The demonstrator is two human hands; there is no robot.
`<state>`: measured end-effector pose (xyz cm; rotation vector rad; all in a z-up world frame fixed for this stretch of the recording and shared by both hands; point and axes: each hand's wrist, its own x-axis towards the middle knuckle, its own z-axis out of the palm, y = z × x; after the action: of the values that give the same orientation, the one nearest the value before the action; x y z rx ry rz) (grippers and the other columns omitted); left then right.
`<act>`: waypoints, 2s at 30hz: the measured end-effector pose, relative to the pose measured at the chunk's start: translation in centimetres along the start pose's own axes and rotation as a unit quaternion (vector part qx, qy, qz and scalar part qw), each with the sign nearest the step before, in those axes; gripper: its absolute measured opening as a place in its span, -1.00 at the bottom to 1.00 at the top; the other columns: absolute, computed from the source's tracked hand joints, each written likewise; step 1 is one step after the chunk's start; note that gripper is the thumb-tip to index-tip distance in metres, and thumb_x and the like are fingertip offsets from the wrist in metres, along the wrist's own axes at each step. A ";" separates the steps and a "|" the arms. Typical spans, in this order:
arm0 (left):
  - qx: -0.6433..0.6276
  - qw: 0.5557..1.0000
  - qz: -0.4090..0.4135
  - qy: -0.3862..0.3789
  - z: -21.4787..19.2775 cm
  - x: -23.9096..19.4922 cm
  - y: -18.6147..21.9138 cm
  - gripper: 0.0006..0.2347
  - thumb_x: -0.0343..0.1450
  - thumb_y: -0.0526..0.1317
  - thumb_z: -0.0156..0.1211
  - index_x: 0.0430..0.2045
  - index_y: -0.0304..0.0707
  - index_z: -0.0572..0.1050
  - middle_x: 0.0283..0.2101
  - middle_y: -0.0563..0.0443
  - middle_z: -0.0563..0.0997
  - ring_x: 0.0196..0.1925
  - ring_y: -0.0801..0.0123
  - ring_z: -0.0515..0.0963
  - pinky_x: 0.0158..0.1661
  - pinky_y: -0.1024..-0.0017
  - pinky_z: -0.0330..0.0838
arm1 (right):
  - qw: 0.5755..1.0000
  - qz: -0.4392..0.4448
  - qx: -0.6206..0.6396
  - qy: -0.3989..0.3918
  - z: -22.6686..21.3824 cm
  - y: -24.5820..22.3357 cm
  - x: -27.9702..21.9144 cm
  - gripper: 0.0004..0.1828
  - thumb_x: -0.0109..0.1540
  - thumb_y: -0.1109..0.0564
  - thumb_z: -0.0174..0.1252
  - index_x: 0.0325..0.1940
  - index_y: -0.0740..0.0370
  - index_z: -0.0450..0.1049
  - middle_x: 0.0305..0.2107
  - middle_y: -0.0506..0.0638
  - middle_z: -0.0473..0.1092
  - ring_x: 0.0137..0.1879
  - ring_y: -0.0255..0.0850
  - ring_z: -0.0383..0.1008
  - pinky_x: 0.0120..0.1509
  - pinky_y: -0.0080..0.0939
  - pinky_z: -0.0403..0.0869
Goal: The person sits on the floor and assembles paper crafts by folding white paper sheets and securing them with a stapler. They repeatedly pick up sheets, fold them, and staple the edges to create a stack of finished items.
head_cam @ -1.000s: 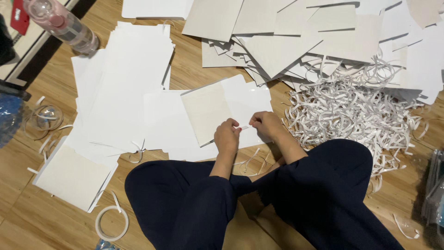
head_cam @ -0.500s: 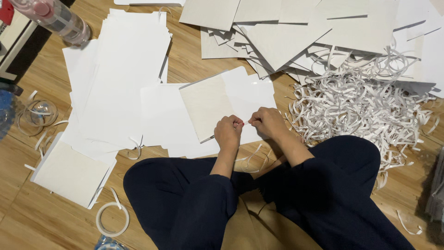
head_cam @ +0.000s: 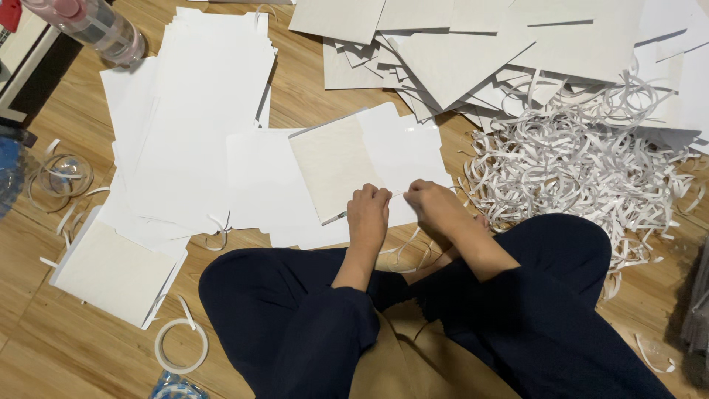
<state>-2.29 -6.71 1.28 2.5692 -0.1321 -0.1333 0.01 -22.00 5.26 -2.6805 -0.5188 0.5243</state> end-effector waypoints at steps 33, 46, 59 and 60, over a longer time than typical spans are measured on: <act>0.056 0.994 0.097 0.001 1.5 -1.3 -1.4 -0.66 0.26 -0.39 -0.04 -0.10 -0.02 0.39 -0.28 0.06 0.23 -0.16 0.21 0.31 -0.31 0.36 0.22 | 0.991 -0.034 -0.123 -0.045 -1.0 -1.5 -1.1 -0.66 0.10 0.31 -0.08 -0.11 -0.02 0.36 -0.17 -0.05 0.27 0.03 -0.13 0.31 -0.06 -0.16 0.47; 0.139 0.980 0.140 0.015 0.7 -2.3 0.0 -0.63 0.26 -0.41 -0.04 -0.03 -0.20 0.33 -0.21 -0.05 0.27 -0.13 0.17 0.30 -0.31 0.36 0.22 | 0.992 -0.027 -0.121 -0.035 -1.6 -2.4 -1.7 -0.63 0.16 0.29 -0.17 0.02 0.03 0.27 -0.16 -0.02 0.27 0.01 -0.12 0.31 -0.13 -0.19 0.48; 0.241 0.960 0.140 0.016 2.3 -3.2 0.9 -0.62 0.29 -0.41 -0.10 0.02 -0.48 0.23 -0.04 -0.26 0.28 -0.02 0.02 0.28 -0.15 0.28 0.25 | 0.996 -0.006 -0.068 -0.065 -0.7 -1.8 -2.9 -0.53 0.14 0.32 -0.19 0.14 0.11 0.19 0.01 0.09 0.20 0.17 -0.01 0.20 -0.03 -0.02 0.44; 0.221 0.966 0.130 -0.016 1.9 -3.4 0.9 -0.61 0.29 -0.41 -0.11 0.05 -0.48 0.20 -0.01 -0.23 0.27 0.00 0.04 0.26 -0.13 0.27 0.24 | 0.997 0.020 -0.028 -0.075 -1.1 -2.3 -3.3 -0.46 0.15 0.31 -0.22 0.22 0.05 0.10 0.04 0.08 0.19 0.22 -0.01 0.15 0.03 0.04 0.41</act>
<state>-5.99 -8.04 0.39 2.9608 -0.5665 -0.0496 -3.00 -21.62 8.12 -2.7243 -0.5290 0.7385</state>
